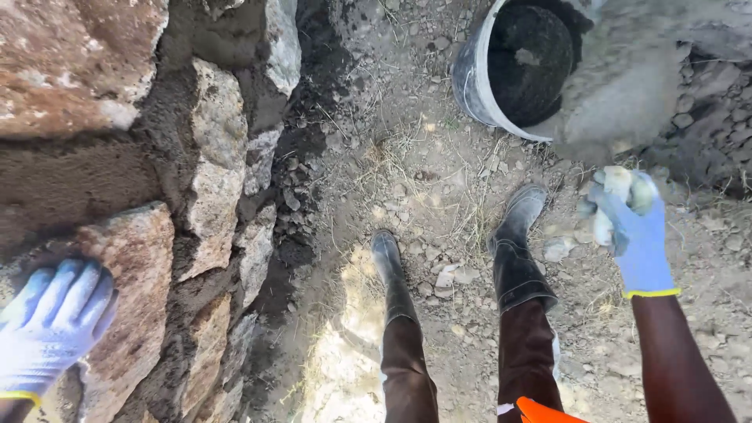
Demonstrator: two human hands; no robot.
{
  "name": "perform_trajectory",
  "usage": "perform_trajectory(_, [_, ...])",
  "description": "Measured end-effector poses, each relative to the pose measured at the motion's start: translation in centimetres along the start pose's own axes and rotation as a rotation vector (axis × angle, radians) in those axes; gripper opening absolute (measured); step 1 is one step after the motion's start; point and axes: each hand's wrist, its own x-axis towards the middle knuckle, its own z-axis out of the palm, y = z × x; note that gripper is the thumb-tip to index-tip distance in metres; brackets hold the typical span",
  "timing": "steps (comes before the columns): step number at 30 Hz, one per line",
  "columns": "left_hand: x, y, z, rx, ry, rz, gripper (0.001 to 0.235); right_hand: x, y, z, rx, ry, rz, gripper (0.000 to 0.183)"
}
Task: Applying wet cement to a stone wall using a trowel to fill gaps between stones.
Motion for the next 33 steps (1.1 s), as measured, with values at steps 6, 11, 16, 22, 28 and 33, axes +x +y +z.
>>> perform_trajectory(6, [1.1,2.8,-0.7,0.012,-0.057,0.018,0.020,6.0,8.3,1.6,0.457,-0.062,0.235,0.019])
perform_trajectory(11, [2.8,2.9,-1.0,-0.046,0.015,0.007,0.028,10.8,17.6,-1.7,1.076,-0.672,0.098,0.032])
perform_trajectory(16, [3.2,2.9,-0.8,0.032,0.063,0.020,0.026,5.6,13.7,0.3,0.983,-0.575,0.208,0.027])
perform_trajectory(22, [2.7,3.0,-0.3,0.005,0.121,0.013,0.026,-2.5,7.0,8.4,0.892,-0.488,0.283,0.026])
perform_trajectory(28, [1.9,3.0,0.0,-0.054,0.099,0.028,0.032,-6.2,7.5,19.8,0.974,-0.348,0.436,0.009])
perform_trajectory(33, [1.5,2.8,0.5,-0.080,0.087,0.031,0.034,-14.2,2.2,36.0,0.737,0.038,0.272,0.032])
